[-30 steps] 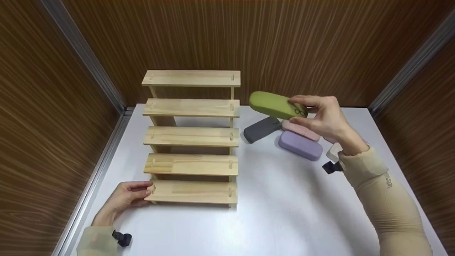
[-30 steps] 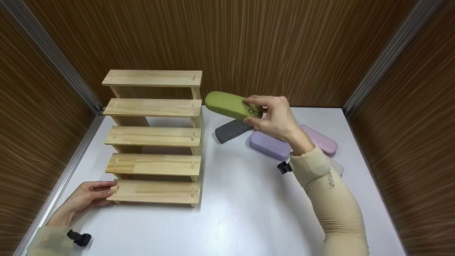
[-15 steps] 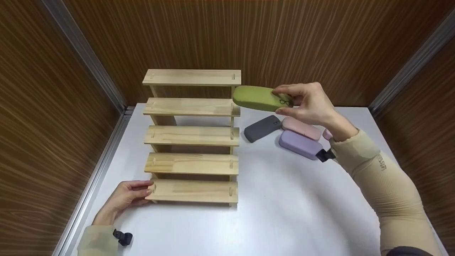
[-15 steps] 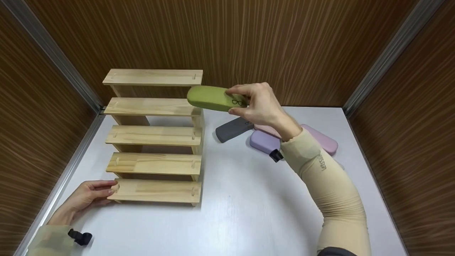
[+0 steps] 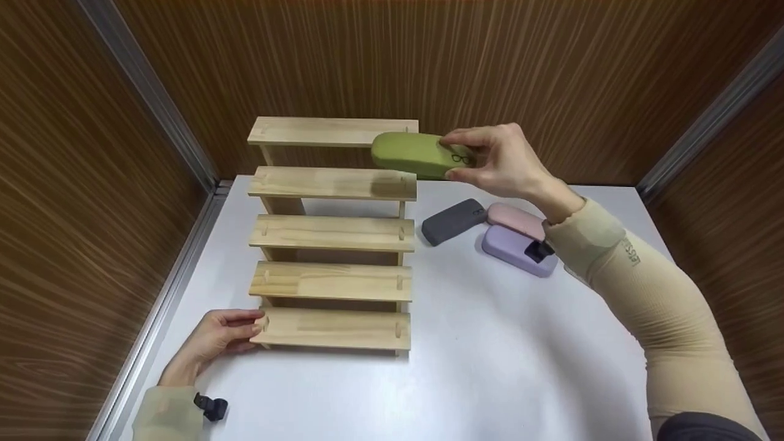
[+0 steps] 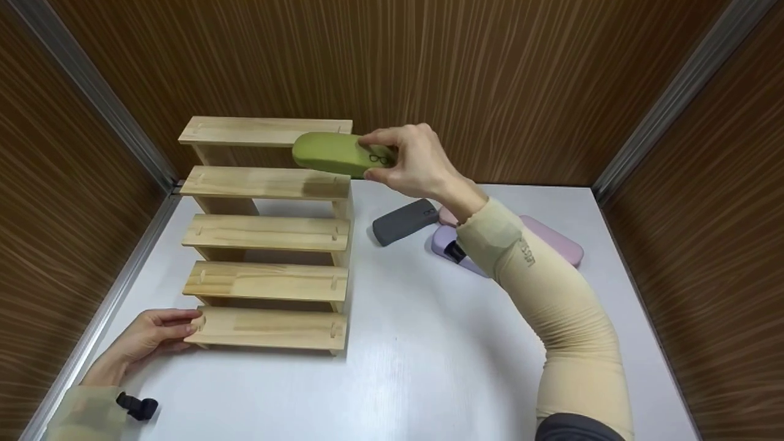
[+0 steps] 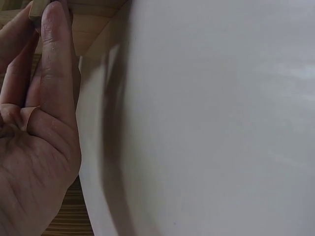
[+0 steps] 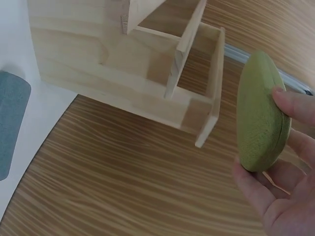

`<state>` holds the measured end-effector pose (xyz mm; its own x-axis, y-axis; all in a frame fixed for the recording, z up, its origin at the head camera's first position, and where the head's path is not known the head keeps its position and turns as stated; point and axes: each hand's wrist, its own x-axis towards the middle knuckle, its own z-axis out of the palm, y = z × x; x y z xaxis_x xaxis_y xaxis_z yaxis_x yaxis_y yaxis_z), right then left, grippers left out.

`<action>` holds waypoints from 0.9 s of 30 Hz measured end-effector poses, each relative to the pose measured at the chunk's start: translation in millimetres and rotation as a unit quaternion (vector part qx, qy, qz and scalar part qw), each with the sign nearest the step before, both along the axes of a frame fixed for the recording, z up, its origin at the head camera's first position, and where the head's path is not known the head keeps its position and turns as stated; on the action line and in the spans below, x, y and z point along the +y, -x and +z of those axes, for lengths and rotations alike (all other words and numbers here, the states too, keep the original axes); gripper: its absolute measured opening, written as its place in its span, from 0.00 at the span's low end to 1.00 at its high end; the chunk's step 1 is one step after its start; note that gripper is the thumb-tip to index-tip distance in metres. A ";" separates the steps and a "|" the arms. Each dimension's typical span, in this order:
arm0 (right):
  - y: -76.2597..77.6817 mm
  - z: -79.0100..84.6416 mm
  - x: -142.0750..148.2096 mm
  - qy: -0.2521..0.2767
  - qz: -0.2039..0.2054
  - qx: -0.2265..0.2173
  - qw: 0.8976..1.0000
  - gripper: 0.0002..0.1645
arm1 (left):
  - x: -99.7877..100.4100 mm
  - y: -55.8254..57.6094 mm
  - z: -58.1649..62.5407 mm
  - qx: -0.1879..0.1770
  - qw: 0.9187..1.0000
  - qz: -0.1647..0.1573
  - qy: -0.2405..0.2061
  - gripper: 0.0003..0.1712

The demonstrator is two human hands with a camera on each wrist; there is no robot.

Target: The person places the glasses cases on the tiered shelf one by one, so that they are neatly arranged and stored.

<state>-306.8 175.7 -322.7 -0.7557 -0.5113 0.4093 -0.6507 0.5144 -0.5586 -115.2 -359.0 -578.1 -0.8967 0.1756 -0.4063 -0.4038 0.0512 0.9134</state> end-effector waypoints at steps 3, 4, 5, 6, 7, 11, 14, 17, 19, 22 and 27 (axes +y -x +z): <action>3.4 3.2 -10.5 -0.007 0.001 0.005 1.000 0.27 | 0.3 -0.8 0.1 0.001 1.000 0.001 -0.006 0.17; 4.5 4.4 -13.9 -0.008 0.000 0.006 1.000 0.27 | 0.5 -1.1 0.3 0.002 1.000 0.002 -0.008 0.17; 5.7 5.9 -17.4 -0.008 0.000 0.008 1.000 0.27 | 0.4 -1.3 0.4 0.002 1.000 0.000 -0.009 0.17; 6.9 7.5 -21.0 -0.009 0.000 0.009 1.000 0.27 | 0.4 -1.5 0.4 0.003 1.000 0.000 -0.009 0.17; 8.2 9.0 -24.6 -0.011 -0.001 0.010 1.000 0.27 | 0.4 -1.7 0.4 0.003 1.000 -0.001 -0.008 0.17; 14.9 14.1 -41.0 -0.021 0.000 0.005 1.000 0.28 | 0.9 -2.6 0.4 0.003 1.000 0.003 -0.001 0.17; 19.9 16.5 -54.1 -0.029 0.003 -0.003 1.000 0.28 | 2.1 -2.9 1.0 0.003 1.000 0.006 -0.001 0.16; 25.0 18.7 -67.9 -0.034 0.008 -0.008 0.999 0.28 | 3.5 -3.2 1.5 0.001 1.000 0.001 -0.009 0.16; 28.4 20.7 -77.3 -0.037 0.010 -0.010 0.999 0.28 | 4.3 -3.8 1.5 0.001 1.000 -0.002 -0.015 0.17; 34.0 24.9 -91.3 -0.039 0.010 -0.015 0.999 0.29 | 5.9 -4.8 1.4 0.003 1.000 -0.001 -0.014 0.17; 43.5 31.3 -113.5 -0.046 0.012 -0.027 0.999 0.30 | 7.9 -6.5 1.3 0.007 1.000 0.001 -0.005 0.17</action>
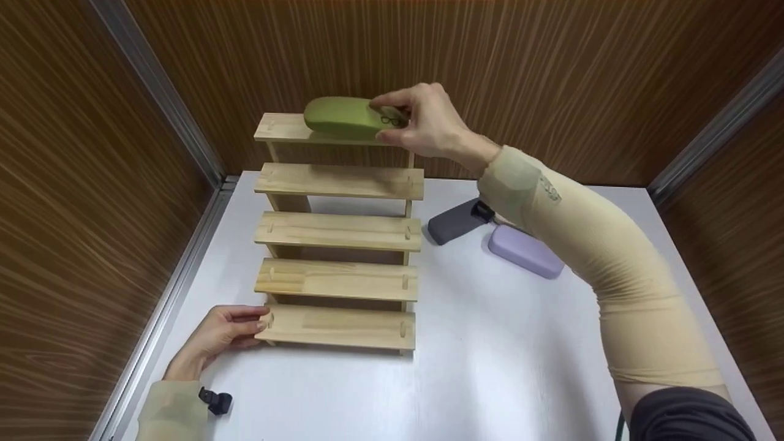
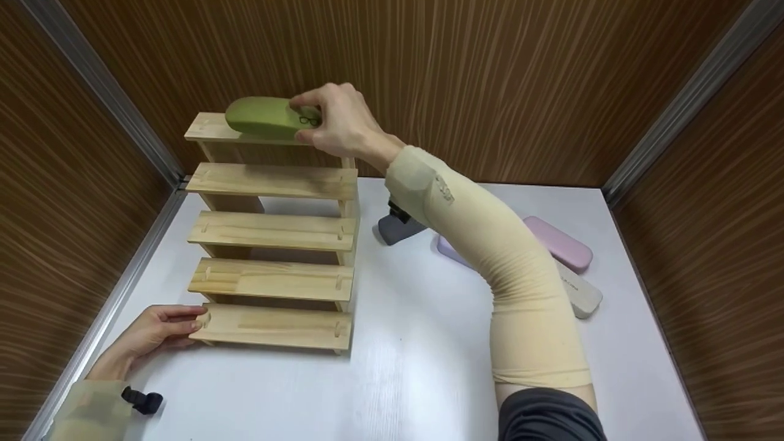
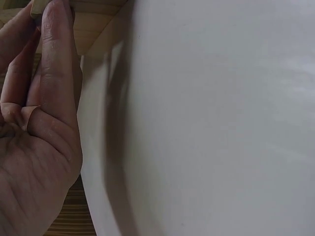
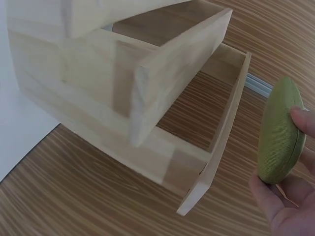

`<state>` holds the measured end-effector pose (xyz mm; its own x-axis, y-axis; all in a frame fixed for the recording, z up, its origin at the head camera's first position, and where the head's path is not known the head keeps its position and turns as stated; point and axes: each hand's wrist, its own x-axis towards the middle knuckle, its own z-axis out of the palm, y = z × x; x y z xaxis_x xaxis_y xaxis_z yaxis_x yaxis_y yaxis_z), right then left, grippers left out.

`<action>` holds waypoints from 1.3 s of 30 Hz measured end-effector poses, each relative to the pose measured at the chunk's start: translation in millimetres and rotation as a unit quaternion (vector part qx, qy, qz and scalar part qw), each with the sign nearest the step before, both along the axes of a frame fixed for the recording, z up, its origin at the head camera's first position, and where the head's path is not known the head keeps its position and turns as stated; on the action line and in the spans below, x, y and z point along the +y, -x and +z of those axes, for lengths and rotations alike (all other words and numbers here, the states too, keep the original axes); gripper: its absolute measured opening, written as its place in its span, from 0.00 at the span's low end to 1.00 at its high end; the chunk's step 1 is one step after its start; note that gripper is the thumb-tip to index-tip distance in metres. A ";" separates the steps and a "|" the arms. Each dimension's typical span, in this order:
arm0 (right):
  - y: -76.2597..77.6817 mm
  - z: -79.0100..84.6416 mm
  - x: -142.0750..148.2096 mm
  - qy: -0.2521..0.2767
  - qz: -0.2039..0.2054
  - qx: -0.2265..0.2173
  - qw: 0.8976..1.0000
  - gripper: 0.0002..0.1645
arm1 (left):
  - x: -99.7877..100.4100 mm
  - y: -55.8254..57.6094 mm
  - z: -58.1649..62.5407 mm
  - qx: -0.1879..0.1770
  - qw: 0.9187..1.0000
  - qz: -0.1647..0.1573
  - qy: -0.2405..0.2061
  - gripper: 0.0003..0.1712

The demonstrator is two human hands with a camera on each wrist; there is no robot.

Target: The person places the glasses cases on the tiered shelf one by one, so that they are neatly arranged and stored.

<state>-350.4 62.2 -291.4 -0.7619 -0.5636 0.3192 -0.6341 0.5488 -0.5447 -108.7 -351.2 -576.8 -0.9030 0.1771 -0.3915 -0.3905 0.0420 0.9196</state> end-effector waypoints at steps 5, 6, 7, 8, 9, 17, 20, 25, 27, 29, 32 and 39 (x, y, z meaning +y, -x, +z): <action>7.0 1.8 -25.3 -0.008 0.009 -0.007 1.000 0.32 | -0.4 -1.9 0.1 -0.001 1.000 0.004 0.000 0.17; 8.2 1.7 -30.7 -0.011 0.010 -0.008 1.000 0.32 | -0.3 -2.1 0.2 -0.002 1.000 0.005 0.000 0.17; 9.3 1.7 -35.8 -0.014 0.011 -0.011 1.000 0.32 | -0.2 -2.4 0.1 -0.002 1.000 0.005 0.001 0.17; 10.5 1.9 -41.1 -0.018 0.010 -0.013 1.000 0.32 | 0.0 -2.6 0.1 -0.003 1.000 0.006 0.001 0.17; 11.7 1.9 -46.3 -0.024 0.009 -0.016 1.000 0.32 | 0.2 -2.8 0.2 -0.004 1.000 0.006 0.000 0.17; 19.6 3.1 -81.3 -0.066 0.003 -0.035 0.997 0.33 | 1.5 -5.0 -0.1 -0.001 1.000 0.008 -0.015 0.17; 22.2 2.2 -91.7 -0.068 0.003 -0.029 0.997 0.32 | 3.2 -5.2 0.6 0.000 1.000 0.007 -0.015 0.18; 24.0 -3.4 -100.7 -0.074 -0.005 -0.034 0.997 0.32 | 7.0 -4.0 1.4 -0.008 1.000 0.003 -0.016 0.23; 23.8 -5.8 -102.6 -0.078 -0.008 -0.041 0.996 0.32 | 8.1 -4.3 1.6 -0.012 1.000 0.002 -0.014 0.24; 23.8 -7.5 -103.8 -0.079 -0.011 -0.046 0.996 0.33 | 8.7 -4.7 1.8 -0.013 1.000 0.002 -0.010 0.24; 23.9 -9.4 -105.0 -0.076 -0.015 -0.049 0.996 0.33 | 8.5 -5.3 2.3 -0.012 1.000 0.003 -0.005 0.23; 23.6 -12.0 -106.1 -0.075 -0.006 -0.049 0.996 0.33 | 6.9 -5.8 2.5 -0.007 1.000 0.001 -0.007 0.20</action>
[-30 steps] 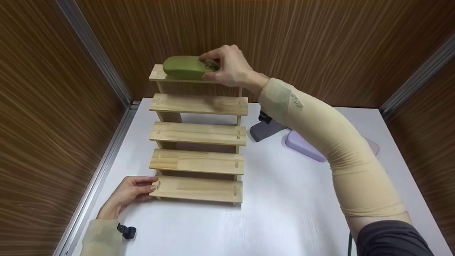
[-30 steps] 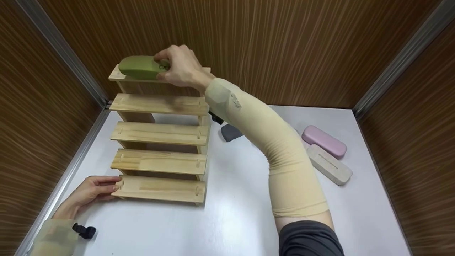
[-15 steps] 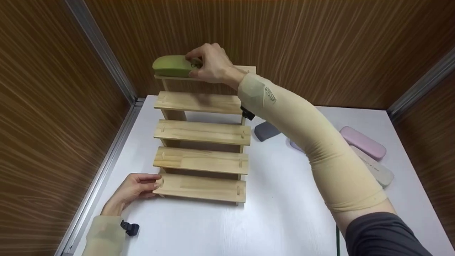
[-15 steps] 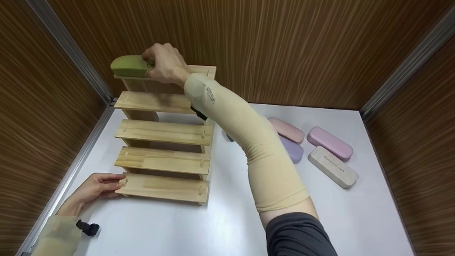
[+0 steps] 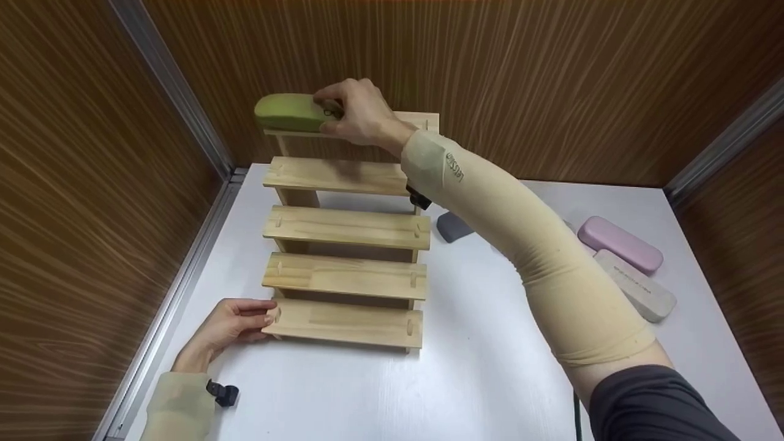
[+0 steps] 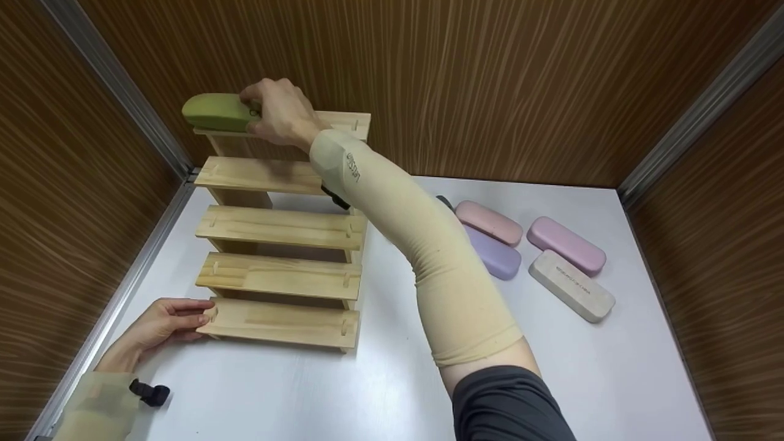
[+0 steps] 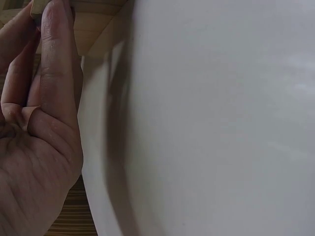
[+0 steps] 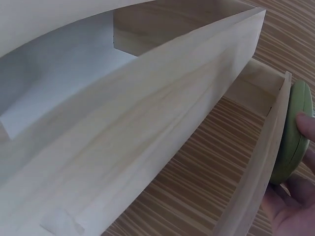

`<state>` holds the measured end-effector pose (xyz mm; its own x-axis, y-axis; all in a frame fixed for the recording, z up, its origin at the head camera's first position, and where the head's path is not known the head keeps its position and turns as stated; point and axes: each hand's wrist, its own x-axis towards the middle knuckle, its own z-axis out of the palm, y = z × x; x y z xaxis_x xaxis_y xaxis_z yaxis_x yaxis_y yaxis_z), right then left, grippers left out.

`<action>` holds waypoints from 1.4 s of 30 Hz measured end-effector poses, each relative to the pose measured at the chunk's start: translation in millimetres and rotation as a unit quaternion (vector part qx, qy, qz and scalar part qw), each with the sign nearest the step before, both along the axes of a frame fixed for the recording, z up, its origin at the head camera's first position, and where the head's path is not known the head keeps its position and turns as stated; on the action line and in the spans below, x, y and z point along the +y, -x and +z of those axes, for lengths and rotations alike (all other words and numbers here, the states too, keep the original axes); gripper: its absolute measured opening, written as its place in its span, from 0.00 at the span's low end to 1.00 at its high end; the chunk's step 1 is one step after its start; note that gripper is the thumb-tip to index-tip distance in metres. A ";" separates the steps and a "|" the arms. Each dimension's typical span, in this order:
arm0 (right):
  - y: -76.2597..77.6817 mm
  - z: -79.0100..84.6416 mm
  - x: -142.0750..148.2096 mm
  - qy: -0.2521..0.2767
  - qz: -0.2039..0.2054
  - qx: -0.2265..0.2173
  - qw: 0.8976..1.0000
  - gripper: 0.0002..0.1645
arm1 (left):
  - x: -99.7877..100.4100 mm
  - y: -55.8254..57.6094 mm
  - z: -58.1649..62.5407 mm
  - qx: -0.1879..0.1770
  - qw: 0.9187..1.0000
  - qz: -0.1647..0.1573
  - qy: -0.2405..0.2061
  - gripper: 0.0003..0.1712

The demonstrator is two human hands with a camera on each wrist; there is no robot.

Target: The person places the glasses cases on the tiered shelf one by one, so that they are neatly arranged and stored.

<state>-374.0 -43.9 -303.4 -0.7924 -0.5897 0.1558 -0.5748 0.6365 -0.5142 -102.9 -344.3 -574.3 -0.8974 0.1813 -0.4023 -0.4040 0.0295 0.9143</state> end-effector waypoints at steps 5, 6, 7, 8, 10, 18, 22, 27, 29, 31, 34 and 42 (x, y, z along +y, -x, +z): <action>-0.5 -2.2 2.5 -0.005 0.006 0.010 1.000 0.34 | 0.6 1.2 -1.2 0.001 1.000 -0.002 -0.002 0.20; -0.6 -2.8 3.4 -0.006 0.007 0.013 1.000 0.34 | 0.8 1.5 -1.4 0.002 1.000 -0.003 -0.002 0.21; -0.7 -3.4 4.4 -0.006 0.009 0.018 1.000 0.35 | 0.9 1.7 -1.5 0.002 1.000 -0.003 -0.002 0.21; -0.6 -4.2 5.5 -0.003 0.011 0.024 1.000 0.34 | 0.8 1.9 -1.6 0.002 1.000 -0.004 -0.001 0.21; -0.7 -5.2 8.2 -0.002 0.011 0.038 0.999 0.34 | 0.6 1.9 -1.9 0.000 1.000 -0.004 0.001 0.21; -2.6 -6.7 30.4 0.014 0.003 0.050 0.999 0.37 | -0.3 2.5 -4.1 -0.010 1.000 -0.003 0.002 0.19; -5.6 -3.6 45.7 0.027 -0.005 0.052 0.998 0.38 | -1.7 4.4 -4.8 -0.008 1.000 -0.003 0.004 0.18; -10.5 0.8 64.6 0.036 -0.008 0.057 0.998 0.37 | -3.6 6.2 -5.4 -0.009 1.000 -0.006 0.006 0.18; -13.4 1.7 71.4 0.042 -0.003 0.060 0.997 0.37 | -4.6 6.3 -5.6 -0.011 1.000 -0.007 0.005 0.18; -18.7 3.0 77.8 0.048 0.002 0.057 0.997 0.36 | -5.9 6.3 -6.0 -0.012 1.000 -0.008 0.004 0.18; -28.9 4.2 86.8 0.062 0.014 0.054 0.996 0.36 | -7.5 6.0 -6.5 -0.016 1.000 -0.007 0.000 0.17; -53.0 -2.9 120.4 0.100 0.045 0.052 0.993 0.33 | -9.9 7.7 -6.2 -0.012 1.000 -0.010 0.010 0.17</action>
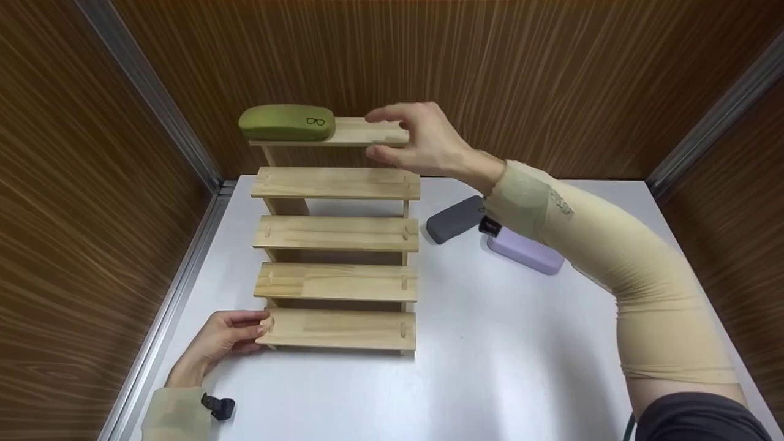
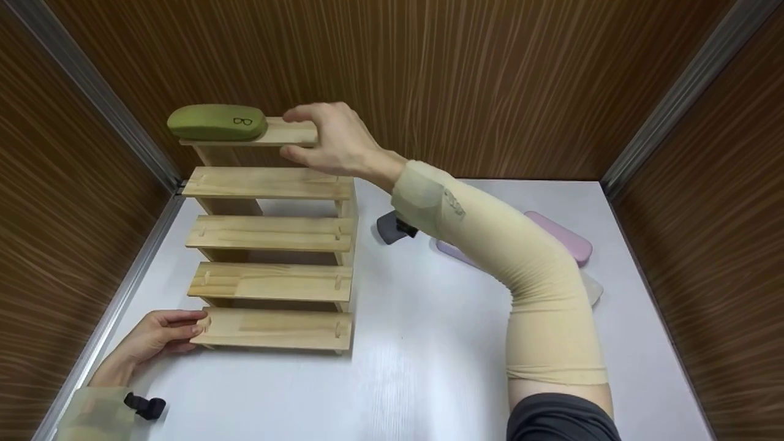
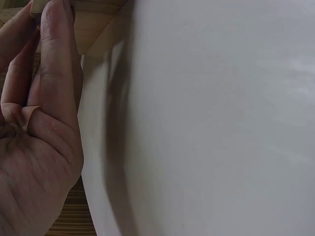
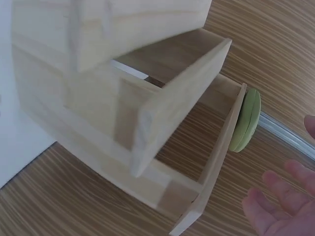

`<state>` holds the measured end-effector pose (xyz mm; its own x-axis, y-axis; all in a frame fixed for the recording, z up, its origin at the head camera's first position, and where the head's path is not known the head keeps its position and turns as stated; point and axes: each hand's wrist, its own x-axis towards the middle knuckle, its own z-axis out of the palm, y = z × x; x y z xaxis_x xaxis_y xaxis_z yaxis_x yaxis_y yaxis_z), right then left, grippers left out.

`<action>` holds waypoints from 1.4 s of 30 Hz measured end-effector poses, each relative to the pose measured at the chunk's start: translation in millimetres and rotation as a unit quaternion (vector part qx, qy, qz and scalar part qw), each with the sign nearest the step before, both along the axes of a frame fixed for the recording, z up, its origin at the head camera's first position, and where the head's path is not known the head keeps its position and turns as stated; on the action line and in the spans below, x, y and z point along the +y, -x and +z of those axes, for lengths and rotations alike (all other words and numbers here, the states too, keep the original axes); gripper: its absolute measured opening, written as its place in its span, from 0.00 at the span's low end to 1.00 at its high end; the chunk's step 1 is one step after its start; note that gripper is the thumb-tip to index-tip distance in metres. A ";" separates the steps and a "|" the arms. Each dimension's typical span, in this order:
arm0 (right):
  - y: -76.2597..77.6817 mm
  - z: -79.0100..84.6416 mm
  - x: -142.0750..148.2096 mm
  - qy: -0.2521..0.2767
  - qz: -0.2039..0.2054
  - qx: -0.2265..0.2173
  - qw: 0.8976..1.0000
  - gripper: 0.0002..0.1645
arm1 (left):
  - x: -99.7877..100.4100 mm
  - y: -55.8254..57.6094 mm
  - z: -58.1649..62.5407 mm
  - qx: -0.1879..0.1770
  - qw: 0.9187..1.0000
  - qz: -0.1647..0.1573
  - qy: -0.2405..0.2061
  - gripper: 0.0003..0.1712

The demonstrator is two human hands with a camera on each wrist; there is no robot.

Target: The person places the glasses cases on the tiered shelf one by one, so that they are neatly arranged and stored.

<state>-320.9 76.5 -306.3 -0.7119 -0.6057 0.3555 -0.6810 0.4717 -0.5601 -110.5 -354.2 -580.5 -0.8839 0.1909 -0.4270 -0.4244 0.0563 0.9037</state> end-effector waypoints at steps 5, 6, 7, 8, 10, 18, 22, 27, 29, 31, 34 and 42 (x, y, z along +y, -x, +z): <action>-11.9 -9.3 25.2 0.005 -0.001 -0.007 1.000 0.33 | -2.2 0.0 -0.4 -0.002 1.000 -0.001 0.007 0.17; -13.6 -11.1 30.0 0.009 -0.002 -0.011 1.000 0.33 | -2.5 0.0 -0.2 -0.004 1.000 0.002 0.006 0.17; -15.5 -12.8 35.0 0.010 -0.004 -0.014 1.000 0.32 | -2.9 0.0 -0.3 -0.004 1.000 0.002 0.004 0.17; -17.5 -14.4 39.9 0.013 -0.004 -0.019 1.000 0.32 | -3.5 0.0 -0.2 -0.004 1.000 0.001 0.002 0.17; -21.4 -18.0 49.6 0.016 -0.008 -0.029 0.999 0.32 | -4.7 -0.2 0.1 -0.003 1.000 -0.001 0.002 0.17; -35.2 -41.2 85.1 0.019 -0.035 -0.041 0.998 0.29 | -9.2 -1.1 1.5 -0.001 1.000 0.002 -0.011 0.17; -40.0 -58.7 104.1 0.011 -0.047 -0.037 0.998 0.30 | -9.5 -1.2 1.4 -0.004 1.000 0.003 -0.011 0.17; -48.0 -78.9 130.1 0.026 -0.062 -0.045 0.997 0.29 | -10.6 -1.0 1.7 -0.006 1.000 0.003 -0.009 0.17; -51.4 -86.7 140.3 0.034 -0.072 -0.054 0.995 0.28 | -11.1 -1.3 1.7 -0.006 1.000 0.004 -0.003 0.17; -54.4 -94.2 149.9 0.037 -0.085 -0.056 0.994 0.27 | -11.5 -1.7 1.5 -0.005 1.000 0.003 0.002 0.17; -57.4 -107.4 163.4 0.035 -0.104 -0.050 0.993 0.27 | -12.5 -2.1 0.8 -0.003 1.000 0.004 -0.002 0.18; -67.1 -144.4 192.0 0.007 -0.132 -0.036 0.991 0.28 | -12.6 -2.1 2.0 0.001 1.000 0.004 -0.007 0.18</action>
